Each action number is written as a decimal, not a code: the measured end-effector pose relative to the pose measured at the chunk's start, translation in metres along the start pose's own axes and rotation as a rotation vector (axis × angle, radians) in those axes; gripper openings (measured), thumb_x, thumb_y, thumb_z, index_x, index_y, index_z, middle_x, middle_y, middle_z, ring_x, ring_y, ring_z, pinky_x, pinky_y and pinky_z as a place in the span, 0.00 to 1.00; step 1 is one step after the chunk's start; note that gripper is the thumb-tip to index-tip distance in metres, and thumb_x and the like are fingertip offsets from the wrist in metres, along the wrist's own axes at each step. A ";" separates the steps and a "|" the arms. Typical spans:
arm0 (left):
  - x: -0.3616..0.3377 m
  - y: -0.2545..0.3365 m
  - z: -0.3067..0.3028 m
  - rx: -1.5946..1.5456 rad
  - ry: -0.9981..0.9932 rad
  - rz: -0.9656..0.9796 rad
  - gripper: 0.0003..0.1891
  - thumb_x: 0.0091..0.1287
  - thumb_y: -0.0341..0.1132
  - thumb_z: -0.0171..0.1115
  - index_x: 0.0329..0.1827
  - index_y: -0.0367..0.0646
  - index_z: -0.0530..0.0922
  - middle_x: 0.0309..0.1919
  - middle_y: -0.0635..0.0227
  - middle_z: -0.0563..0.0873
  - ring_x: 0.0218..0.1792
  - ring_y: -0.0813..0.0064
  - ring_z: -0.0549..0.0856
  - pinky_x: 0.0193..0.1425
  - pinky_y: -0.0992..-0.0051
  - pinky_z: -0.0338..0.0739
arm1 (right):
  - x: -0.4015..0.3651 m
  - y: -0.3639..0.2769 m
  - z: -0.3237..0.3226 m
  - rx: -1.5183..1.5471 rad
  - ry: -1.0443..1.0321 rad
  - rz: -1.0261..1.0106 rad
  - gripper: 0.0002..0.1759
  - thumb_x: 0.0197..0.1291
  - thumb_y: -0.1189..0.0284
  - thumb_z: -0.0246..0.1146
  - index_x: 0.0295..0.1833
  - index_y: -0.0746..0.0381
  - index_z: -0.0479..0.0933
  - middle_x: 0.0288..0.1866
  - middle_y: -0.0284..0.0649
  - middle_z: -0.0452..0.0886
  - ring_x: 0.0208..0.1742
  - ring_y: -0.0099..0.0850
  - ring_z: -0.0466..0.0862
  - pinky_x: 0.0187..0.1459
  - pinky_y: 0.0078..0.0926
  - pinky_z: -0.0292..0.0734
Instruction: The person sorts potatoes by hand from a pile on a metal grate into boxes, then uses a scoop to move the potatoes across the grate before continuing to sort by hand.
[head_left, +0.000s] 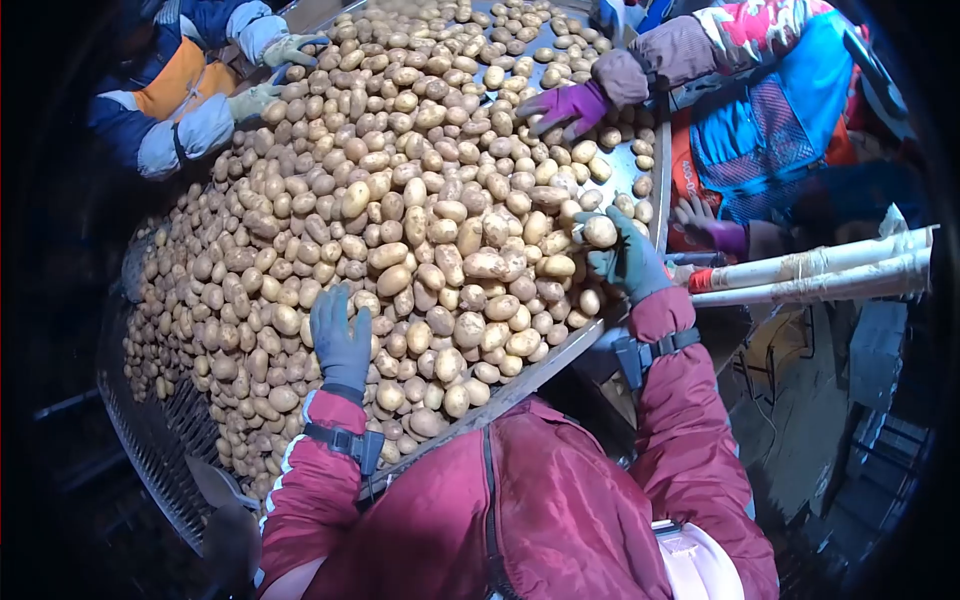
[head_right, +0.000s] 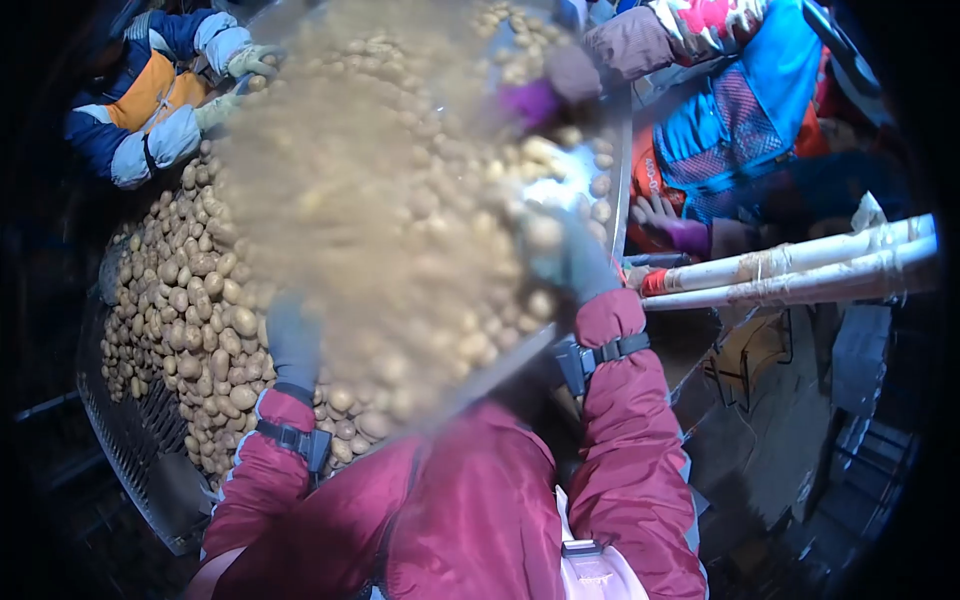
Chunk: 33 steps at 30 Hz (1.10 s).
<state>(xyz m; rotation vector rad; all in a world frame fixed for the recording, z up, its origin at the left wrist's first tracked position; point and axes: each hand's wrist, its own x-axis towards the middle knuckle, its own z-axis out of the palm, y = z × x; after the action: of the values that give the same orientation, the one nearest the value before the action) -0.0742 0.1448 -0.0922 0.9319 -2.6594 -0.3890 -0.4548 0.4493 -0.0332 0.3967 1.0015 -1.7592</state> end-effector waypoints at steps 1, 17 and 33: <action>0.000 0.003 -0.003 0.052 0.013 0.019 0.26 0.66 0.39 0.67 0.68 0.42 0.77 0.65 0.53 0.79 0.69 0.49 0.73 0.75 0.53 0.67 | -0.008 0.010 0.011 0.147 -0.031 -0.013 0.30 0.81 0.52 0.47 0.70 0.66 0.73 0.48 0.48 0.88 0.35 0.37 0.89 0.37 0.26 0.88; -0.010 -0.035 0.044 0.152 0.070 0.094 0.28 0.67 0.44 0.67 0.68 0.42 0.76 0.64 0.52 0.79 0.68 0.47 0.73 0.75 0.53 0.65 | -0.031 0.123 0.046 -0.232 -0.030 -0.168 0.24 0.76 0.52 0.56 0.54 0.62 0.82 0.44 0.41 0.89 0.31 0.25 0.86 0.19 0.16 0.75; 0.039 0.070 0.054 -0.177 -0.170 -0.146 0.43 0.64 0.50 0.69 0.79 0.41 0.62 0.75 0.46 0.67 0.73 0.47 0.68 0.78 0.50 0.60 | -0.010 0.158 0.078 -0.472 0.012 -0.069 0.16 0.68 0.65 0.68 0.55 0.65 0.81 0.47 0.36 0.83 0.44 0.27 0.84 0.36 0.34 0.86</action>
<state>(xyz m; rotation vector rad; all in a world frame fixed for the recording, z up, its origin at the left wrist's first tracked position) -0.1616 0.1810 -0.1103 1.0824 -2.6578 -0.7562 -0.2953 0.3749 -0.0491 0.0733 1.4076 -1.5173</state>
